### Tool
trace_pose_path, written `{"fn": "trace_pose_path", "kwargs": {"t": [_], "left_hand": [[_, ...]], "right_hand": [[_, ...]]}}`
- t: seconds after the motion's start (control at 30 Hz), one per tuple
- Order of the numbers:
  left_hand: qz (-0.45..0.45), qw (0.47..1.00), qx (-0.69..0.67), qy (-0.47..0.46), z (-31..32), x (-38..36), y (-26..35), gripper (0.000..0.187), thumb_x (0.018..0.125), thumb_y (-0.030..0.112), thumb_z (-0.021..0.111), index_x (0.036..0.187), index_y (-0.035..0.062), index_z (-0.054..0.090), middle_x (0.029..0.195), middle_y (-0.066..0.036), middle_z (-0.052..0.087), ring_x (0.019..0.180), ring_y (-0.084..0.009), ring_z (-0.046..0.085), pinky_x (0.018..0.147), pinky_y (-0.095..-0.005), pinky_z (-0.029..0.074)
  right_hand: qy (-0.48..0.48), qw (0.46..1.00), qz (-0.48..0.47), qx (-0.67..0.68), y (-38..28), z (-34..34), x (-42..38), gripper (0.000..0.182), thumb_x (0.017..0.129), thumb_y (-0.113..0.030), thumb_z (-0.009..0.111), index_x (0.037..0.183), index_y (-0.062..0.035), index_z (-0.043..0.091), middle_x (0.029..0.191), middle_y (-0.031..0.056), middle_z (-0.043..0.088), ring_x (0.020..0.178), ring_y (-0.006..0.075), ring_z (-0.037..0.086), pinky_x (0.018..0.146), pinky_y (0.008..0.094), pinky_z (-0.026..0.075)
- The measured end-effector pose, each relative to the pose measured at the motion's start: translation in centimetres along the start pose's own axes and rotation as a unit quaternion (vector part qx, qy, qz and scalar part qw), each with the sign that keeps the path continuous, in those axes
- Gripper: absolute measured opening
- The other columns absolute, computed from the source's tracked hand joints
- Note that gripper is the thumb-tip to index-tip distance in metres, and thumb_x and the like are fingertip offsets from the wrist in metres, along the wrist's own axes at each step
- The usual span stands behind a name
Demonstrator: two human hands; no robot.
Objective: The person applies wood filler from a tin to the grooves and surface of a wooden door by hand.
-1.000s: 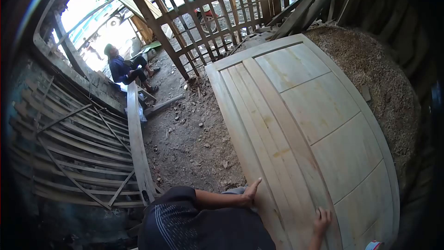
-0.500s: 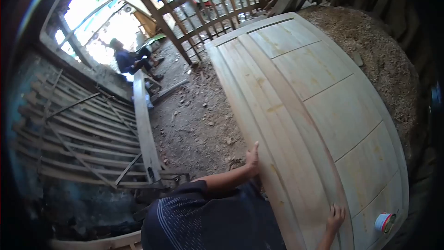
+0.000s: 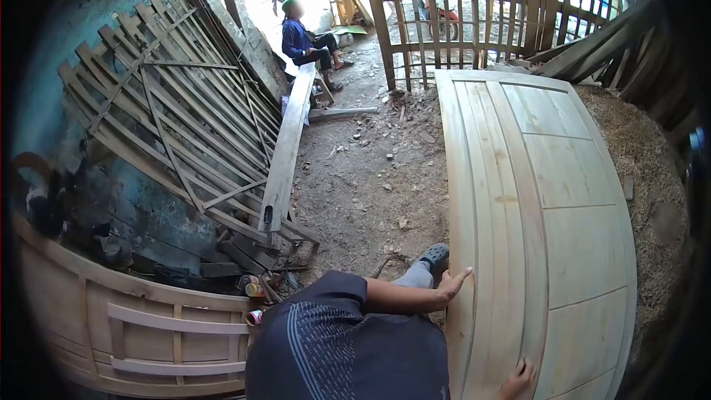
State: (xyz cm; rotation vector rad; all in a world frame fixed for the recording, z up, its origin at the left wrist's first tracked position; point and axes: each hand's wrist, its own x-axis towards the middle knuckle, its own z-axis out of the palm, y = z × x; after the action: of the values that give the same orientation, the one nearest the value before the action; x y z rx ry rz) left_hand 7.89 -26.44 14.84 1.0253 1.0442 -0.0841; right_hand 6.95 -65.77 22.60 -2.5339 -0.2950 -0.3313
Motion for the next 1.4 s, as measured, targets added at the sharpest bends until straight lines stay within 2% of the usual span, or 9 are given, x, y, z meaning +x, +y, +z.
{"fn": "trace_pose_path", "kwargs": {"t": [0.2, 0.23, 0.27, 0.37, 0.43, 0.67, 0.97, 1.17, 1.4], "left_hand": [[-0.118, 0.986, -0.090, -0.073, -0.8, 0.5, -1.0, 0.091, 0.089, 0.071, 0.063, 0.143, 0.0002, 0.048, 0.122, -0.022, 0.065, 0.106, -0.0417, 0.068, 0.086, -0.0567, 0.057], [-0.155, 0.974, -0.096, -0.135, -1.5, 0.5, 0.5, 0.086, 0.093, 0.071, 0.058, 0.143, 0.0014, 0.048, 0.127, -0.022, 0.063, 0.112, -0.0439, 0.065, 0.092, -0.0577, 0.055], [-0.173, 0.969, -0.116, -0.134, -0.6, -2.9, 3.7, 0.095, 0.090, 0.079, 0.053, 0.148, 0.0044, 0.048, 0.151, -0.024, 0.050, 0.137, -0.0471, 0.047, 0.112, -0.0719, 0.033], [-0.093, 0.981, -0.042, -0.163, 0.6, -3.5, 9.8, 0.098, 0.093, 0.077, 0.046, 0.159, 0.0061, 0.034, 0.160, -0.020, 0.041, 0.145, -0.0424, 0.039, 0.118, -0.0647, 0.029], [-0.105, 0.989, -0.021, -0.106, 0.4, -0.3, 11.9, 0.094, 0.094, 0.075, 0.049, 0.159, 0.0088, 0.035, 0.160, -0.016, 0.041, 0.145, -0.0382, 0.041, 0.119, -0.0585, 0.031], [-0.101, 0.982, -0.040, -0.151, -1.8, 4.1, 11.1, 0.082, 0.095, 0.069, 0.054, 0.155, 0.0150, 0.042, 0.157, -0.011, 0.047, 0.144, -0.0362, 0.043, 0.118, -0.0595, 0.031], [-0.193, 0.968, -0.037, -0.158, -2.3, 4.1, 13.2, 0.086, 0.093, 0.070, 0.055, 0.156, 0.0129, 0.041, 0.159, -0.013, 0.043, 0.144, -0.0367, 0.041, 0.119, -0.0600, 0.028], [-0.202, 0.970, -0.003, -0.133, -1.2, 3.9, 14.5, 0.084, 0.096, 0.071, 0.045, 0.157, 0.0132, 0.039, 0.159, -0.013, 0.044, 0.144, -0.0378, 0.040, 0.119, -0.0616, 0.029], [-0.176, 0.976, -0.005, -0.131, -0.8, 2.9, 14.5, 0.082, 0.099, 0.068, 0.041, 0.157, 0.0102, 0.038, 0.158, -0.014, 0.044, 0.144, -0.0370, 0.041, 0.120, -0.0585, 0.030]], "right_hand": [[-0.035, 0.997, 0.036, -0.065, -1.5, 0.9, 1.4, 0.019, 0.097, -0.016, 0.065, 0.107, -0.0015, 0.073, 0.105, 0.0214, 0.069, 0.103, 0.0426, 0.063, 0.091, 0.0503, 0.050], [-0.054, 0.996, 0.037, -0.058, -0.1, -1.5, -0.5, 0.019, 0.096, -0.016, 0.066, 0.106, -0.0006, 0.072, 0.102, 0.0208, 0.068, 0.100, 0.0427, 0.063, 0.089, 0.0498, 0.050], [-0.077, 0.991, 0.067, -0.084, 0.8, -4.7, -3.6, 0.018, 0.096, -0.015, 0.067, 0.105, 0.0000, 0.071, 0.100, 0.0201, 0.068, 0.096, 0.0416, 0.063, 0.085, 0.0491, 0.050], [-0.133, 0.967, 0.190, -0.102, 2.9, -9.7, -7.9, 0.024, 0.098, -0.018, 0.065, 0.116, -0.0041, 0.073, 0.116, 0.0190, 0.071, 0.109, 0.0408, 0.064, 0.095, 0.0473, 0.051], [-0.056, 0.987, 0.081, -0.124, 2.3, -7.9, -5.3, 0.020, 0.097, -0.018, 0.067, 0.109, -0.0045, 0.075, 0.113, 0.0176, 0.071, 0.108, 0.0400, 0.065, 0.095, 0.0479, 0.051], [-0.020, 0.998, 0.048, -0.020, -6.5, 11.9, 11.6, 0.019, 0.092, -0.018, 0.069, 0.108, -0.0100, 0.077, 0.108, 0.0179, 0.071, 0.102, 0.0379, 0.066, 0.088, 0.0464, 0.055], [-0.025, 0.991, 0.135, 0.002, -2.9, 0.8, 3.1, 0.014, 0.090, -0.020, 0.077, 0.099, -0.0095, 0.080, 0.092, 0.0110, 0.073, 0.095, 0.0346, 0.068, 0.087, 0.0451, 0.055], [0.032, 0.999, 0.041, -0.005, -6.0, 8.5, 9.6, 0.015, 0.090, -0.019, 0.075, 0.103, -0.0117, 0.079, 0.093, 0.0104, 0.070, 0.093, 0.0320, 0.066, 0.082, 0.0415, 0.055], [0.006, 0.989, 0.070, -0.129, 1.4, -4.8, -4.2, 0.015, 0.086, -0.017, 0.076, 0.101, -0.0136, 0.078, 0.091, 0.0068, 0.068, 0.092, 0.0302, 0.065, 0.084, 0.0431, 0.053]]}}
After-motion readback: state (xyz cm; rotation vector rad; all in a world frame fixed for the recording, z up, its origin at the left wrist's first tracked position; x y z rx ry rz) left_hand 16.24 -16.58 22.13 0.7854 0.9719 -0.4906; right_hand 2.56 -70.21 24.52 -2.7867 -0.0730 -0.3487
